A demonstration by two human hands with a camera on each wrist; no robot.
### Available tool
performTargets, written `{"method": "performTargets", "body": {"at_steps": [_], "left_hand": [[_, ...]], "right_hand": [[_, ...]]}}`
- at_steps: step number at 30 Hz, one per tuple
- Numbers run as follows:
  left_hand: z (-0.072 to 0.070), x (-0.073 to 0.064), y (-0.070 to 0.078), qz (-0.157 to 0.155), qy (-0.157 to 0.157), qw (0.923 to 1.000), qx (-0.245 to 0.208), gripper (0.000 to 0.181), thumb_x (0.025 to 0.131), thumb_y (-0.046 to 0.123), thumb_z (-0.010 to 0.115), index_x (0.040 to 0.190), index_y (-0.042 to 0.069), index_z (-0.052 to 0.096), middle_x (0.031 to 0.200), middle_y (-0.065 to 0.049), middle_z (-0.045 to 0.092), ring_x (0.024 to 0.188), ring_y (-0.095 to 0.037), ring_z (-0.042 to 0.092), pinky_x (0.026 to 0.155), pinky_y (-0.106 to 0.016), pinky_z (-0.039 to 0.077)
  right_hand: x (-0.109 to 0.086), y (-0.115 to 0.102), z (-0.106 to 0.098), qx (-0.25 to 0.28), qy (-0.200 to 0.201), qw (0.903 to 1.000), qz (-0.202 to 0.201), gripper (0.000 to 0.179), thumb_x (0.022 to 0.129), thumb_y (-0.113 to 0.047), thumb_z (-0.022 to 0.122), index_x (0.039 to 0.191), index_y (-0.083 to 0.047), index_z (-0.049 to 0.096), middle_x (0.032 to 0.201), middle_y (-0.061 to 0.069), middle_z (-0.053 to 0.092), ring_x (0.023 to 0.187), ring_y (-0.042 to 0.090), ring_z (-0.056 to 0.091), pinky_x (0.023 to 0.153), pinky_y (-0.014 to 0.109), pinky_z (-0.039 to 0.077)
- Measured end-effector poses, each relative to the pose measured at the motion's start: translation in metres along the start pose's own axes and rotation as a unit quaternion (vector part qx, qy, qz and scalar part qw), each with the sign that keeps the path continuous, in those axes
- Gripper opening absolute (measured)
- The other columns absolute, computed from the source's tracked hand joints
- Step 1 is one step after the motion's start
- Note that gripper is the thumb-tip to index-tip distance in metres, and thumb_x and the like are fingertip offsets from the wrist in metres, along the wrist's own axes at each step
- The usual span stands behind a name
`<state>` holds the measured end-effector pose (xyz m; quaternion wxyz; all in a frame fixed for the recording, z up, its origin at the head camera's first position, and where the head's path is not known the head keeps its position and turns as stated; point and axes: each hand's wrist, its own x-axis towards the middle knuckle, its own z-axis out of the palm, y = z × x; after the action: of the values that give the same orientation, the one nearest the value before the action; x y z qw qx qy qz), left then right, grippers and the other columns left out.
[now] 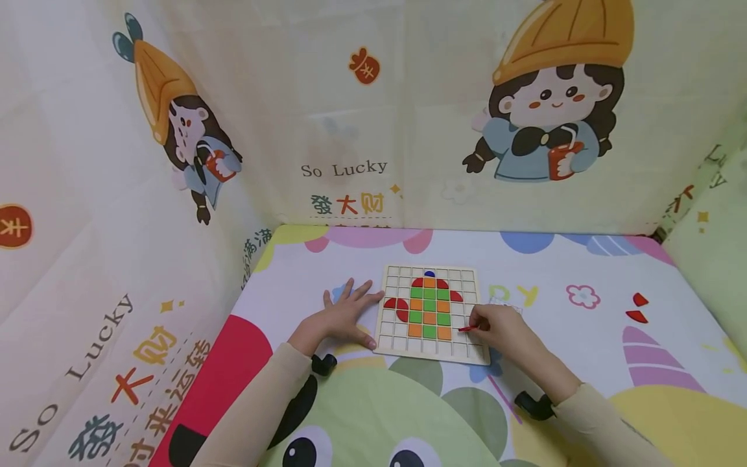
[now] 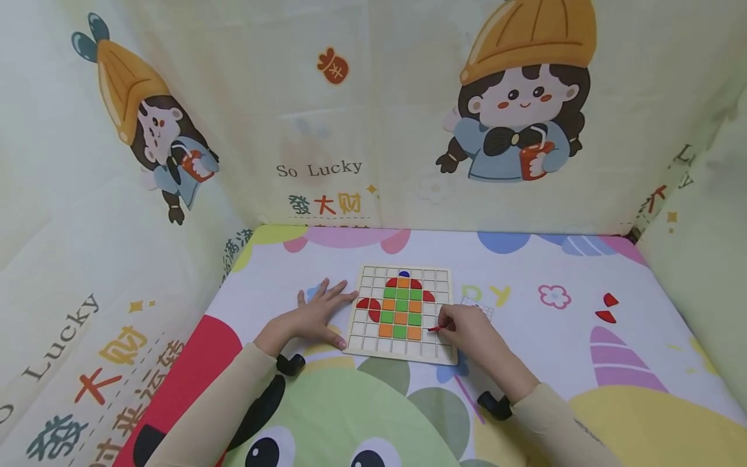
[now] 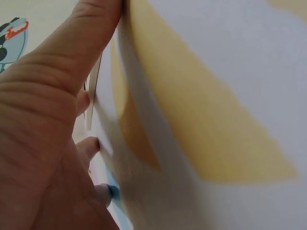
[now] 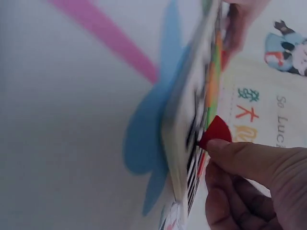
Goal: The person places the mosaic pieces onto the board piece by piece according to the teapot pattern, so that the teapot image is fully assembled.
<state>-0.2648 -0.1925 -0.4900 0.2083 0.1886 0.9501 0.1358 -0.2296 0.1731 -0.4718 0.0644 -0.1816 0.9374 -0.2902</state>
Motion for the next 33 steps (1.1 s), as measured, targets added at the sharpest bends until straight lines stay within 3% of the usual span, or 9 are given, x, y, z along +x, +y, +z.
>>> {"method": "performTargets", "body": {"at_steps": [8, 10, 13, 17, 23, 33], "left_hand": [[0.000, 0.002, -0.001, -0.004, 0.001, 1.0000, 0.004, 0.116, 0.070, 0.068, 0.085, 0.164, 0.042, 0.022, 0.176, 0.005, 0.000, 0.160, -0.038, -0.013, 0.110, -0.085, -0.004], [0.000, 0.002, -0.001, -0.003, 0.000, 1.0000, 0.003, 0.116, 0.070, 0.068, 0.085, 0.164, 0.042, 0.022, 0.176, 0.006, -0.001, 0.160, -0.038, -0.013, 0.110, -0.085, -0.004], [-0.001, 0.002, 0.000, 0.005, -0.002, 1.0000, -0.003, 0.116, 0.071, 0.068, 0.085, 0.165, 0.041, 0.022, 0.176, 0.004, -0.001, 0.160, -0.039, -0.014, 0.110, -0.086, -0.004], [-0.002, 0.001, -0.001, 0.003, -0.001, 1.0000, -0.004, 0.116, 0.071, 0.067, 0.085, 0.165, 0.040, 0.022, 0.176, 0.003, 0.000, 0.160, -0.041, -0.013, 0.109, -0.086, -0.005], [-0.001, 0.002, -0.002, 0.002, 0.001, 1.0000, -0.006, 0.116, 0.070, 0.066, 0.086, 0.164, 0.041, 0.022, 0.176, 0.004, -0.001, 0.160, -0.039, -0.014, 0.109, -0.086, -0.005], [0.001, 0.002, -0.001, -0.002, 0.001, 1.0000, -0.008, 0.117, 0.070, 0.065, 0.087, 0.164, 0.041, 0.023, 0.176, 0.004, -0.001, 0.160, -0.040, -0.014, 0.109, -0.085, -0.006]], "right_hand": [[0.004, 0.002, 0.007, -0.041, -0.009, 0.9929, -0.112, 0.022, 0.083, -0.002, 0.084, 0.085, -0.019, 0.071, 0.085, -0.011, 0.068, 0.078, 0.007, 0.059, 0.073, 0.027, 0.055], [0.003, 0.003, 0.008, -0.047, -0.002, 0.9913, -0.122, 0.020, 0.084, -0.001, 0.083, 0.090, -0.018, 0.075, 0.091, -0.009, 0.070, 0.084, 0.009, 0.063, 0.077, 0.030, 0.057], [0.000, 0.003, 0.005, -0.044, 0.006, 0.9947, -0.093, 0.020, 0.085, -0.001, 0.081, 0.101, -0.013, 0.078, 0.100, -0.004, 0.072, 0.089, 0.014, 0.065, 0.079, 0.035, 0.057], [-0.001, 0.001, 0.004, -0.035, 0.003, 0.9985, -0.041, 0.023, 0.087, -0.011, 0.083, 0.109, -0.009, 0.076, 0.096, -0.001, 0.070, 0.082, 0.012, 0.061, 0.073, 0.032, 0.054], [0.004, -0.002, 0.010, -0.048, -0.010, 0.9973, -0.053, 0.013, 0.086, -0.008, 0.084, 0.097, -0.011, 0.079, 0.090, -0.003, 0.069, 0.079, 0.008, 0.062, 0.073, 0.028, 0.056], [0.007, -0.013, 0.019, -0.056, 0.002, 0.9967, -0.058, 0.013, 0.085, -0.007, 0.083, 0.098, -0.010, 0.079, 0.092, -0.001, 0.069, 0.075, 0.008, 0.057, 0.068, 0.026, 0.053]]}}
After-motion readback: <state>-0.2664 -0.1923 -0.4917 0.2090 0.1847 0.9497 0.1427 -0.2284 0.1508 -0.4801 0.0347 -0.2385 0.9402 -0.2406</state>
